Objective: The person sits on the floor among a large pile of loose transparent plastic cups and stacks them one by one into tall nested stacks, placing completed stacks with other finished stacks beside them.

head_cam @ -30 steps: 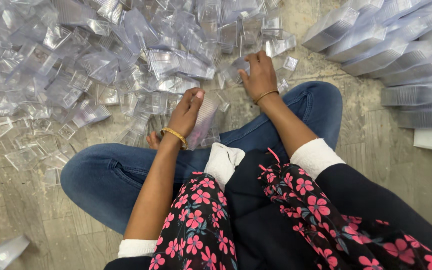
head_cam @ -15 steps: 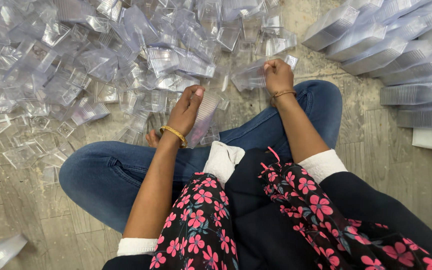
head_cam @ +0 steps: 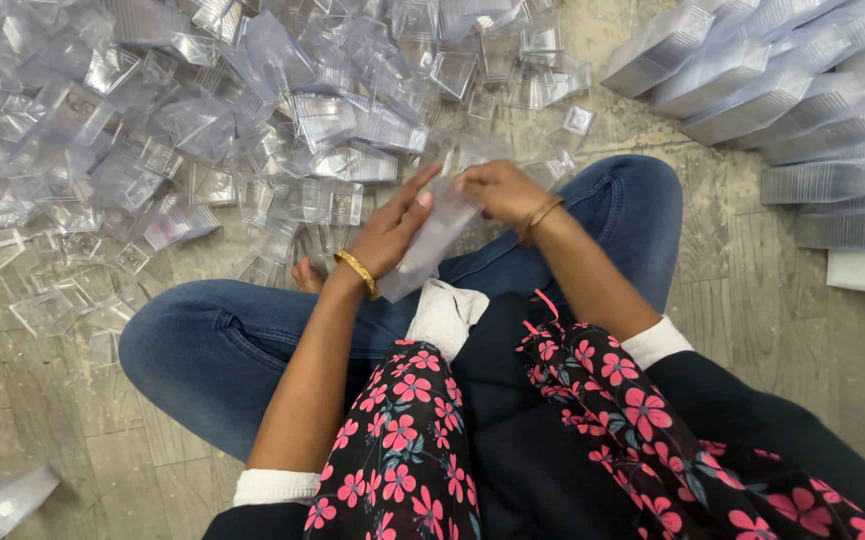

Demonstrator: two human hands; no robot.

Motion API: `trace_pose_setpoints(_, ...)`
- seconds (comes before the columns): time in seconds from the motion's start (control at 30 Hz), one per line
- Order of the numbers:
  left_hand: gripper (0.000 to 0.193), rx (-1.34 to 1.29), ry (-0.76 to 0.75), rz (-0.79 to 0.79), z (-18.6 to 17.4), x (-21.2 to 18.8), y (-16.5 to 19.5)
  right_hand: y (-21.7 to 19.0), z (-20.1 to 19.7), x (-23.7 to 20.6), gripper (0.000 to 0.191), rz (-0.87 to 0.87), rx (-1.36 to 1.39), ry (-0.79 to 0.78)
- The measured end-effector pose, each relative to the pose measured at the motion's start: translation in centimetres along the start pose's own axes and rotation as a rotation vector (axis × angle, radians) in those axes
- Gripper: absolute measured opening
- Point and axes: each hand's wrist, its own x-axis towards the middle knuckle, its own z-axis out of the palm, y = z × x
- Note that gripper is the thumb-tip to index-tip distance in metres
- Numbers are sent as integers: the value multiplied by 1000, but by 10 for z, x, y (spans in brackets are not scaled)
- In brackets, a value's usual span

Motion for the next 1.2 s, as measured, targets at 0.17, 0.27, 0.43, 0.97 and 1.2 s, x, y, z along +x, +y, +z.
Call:
trace_pose_setpoints(0.17, 61, -149, 58, -10, -3, 3, 2, 1, 1, 2, 30, -59, 313, 74)
trace_pose_setpoints(0.27, 69, -492, 142, -60, -6, 5, 12, -5, 3, -14, 36, -53, 593, -44)
trace_pose_setpoints(0.43, 69, -715, 273, -14, -11, -1, 26, -10, 54, -50, 56, -162, 657, -436)
trace_pose_setpoints(0.97, 54, -559, 465, 65, 1, 11, -11, -51, 84, -74, 108, -425, 148, 114)
trace_pose_setpoints(1.2, 52, -630, 504, -9, 0, 9, -7, -77, 83, -87, 97, -475, 182, 175)
